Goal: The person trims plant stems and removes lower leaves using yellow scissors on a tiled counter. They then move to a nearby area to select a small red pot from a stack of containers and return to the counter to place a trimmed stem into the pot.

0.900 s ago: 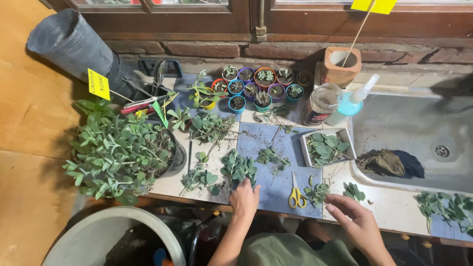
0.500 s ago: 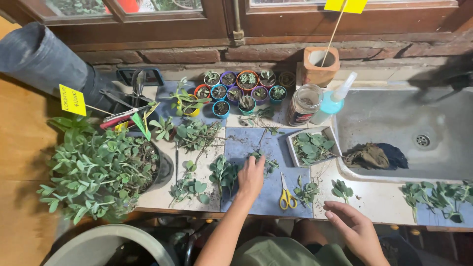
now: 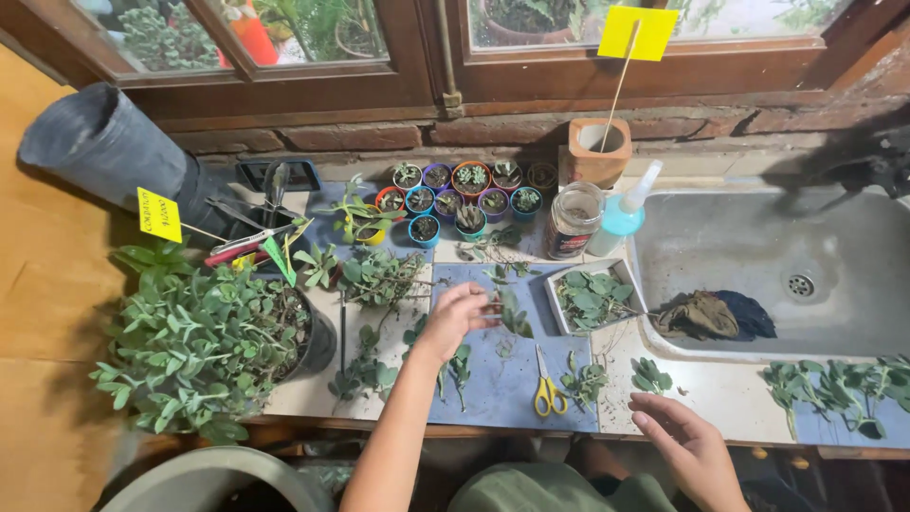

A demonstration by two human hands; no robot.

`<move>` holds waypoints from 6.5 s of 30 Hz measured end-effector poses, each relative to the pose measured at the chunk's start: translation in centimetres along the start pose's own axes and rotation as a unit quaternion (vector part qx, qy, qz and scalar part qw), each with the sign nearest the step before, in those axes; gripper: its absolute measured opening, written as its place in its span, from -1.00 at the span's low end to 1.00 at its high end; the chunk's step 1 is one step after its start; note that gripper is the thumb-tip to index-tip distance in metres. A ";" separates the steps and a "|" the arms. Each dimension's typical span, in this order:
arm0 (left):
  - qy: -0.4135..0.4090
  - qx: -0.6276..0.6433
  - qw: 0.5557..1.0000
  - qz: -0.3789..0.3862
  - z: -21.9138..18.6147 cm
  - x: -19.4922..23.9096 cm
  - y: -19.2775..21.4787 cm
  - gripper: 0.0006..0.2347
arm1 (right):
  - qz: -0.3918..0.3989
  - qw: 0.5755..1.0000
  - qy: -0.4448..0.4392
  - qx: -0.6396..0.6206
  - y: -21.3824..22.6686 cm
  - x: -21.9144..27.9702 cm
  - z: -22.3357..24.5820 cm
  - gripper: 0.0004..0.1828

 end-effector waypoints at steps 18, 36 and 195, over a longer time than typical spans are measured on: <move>0.027 0.070 0.977 -0.200 -1.6 4.0 4.6 -0.92 | 0.034 0.999 0.002 0.018 -0.9 -0.4 1.7 -0.66; -0.075 -0.099 0.863 -0.490 0.2 -6.1 18.5 -0.59 | -0.032 0.999 -0.011 0.002 1.1 1.2 0.0 -0.69; -0.202 -0.451 0.839 -0.228 16.9 13.8 2.3 -0.86 | -0.307 0.858 0.116 0.394 3.5 -5.2 -11.6 -0.36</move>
Point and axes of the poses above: each hand's wrist, its own x-axis away from the middle knuckle, its own y-axis out of the back of the hand, z = x × y, the point moved 4 cm from there along -x, towards the middle knuckle, and after that the axes turned 8 degrees about -z, right-handed, at the moved point
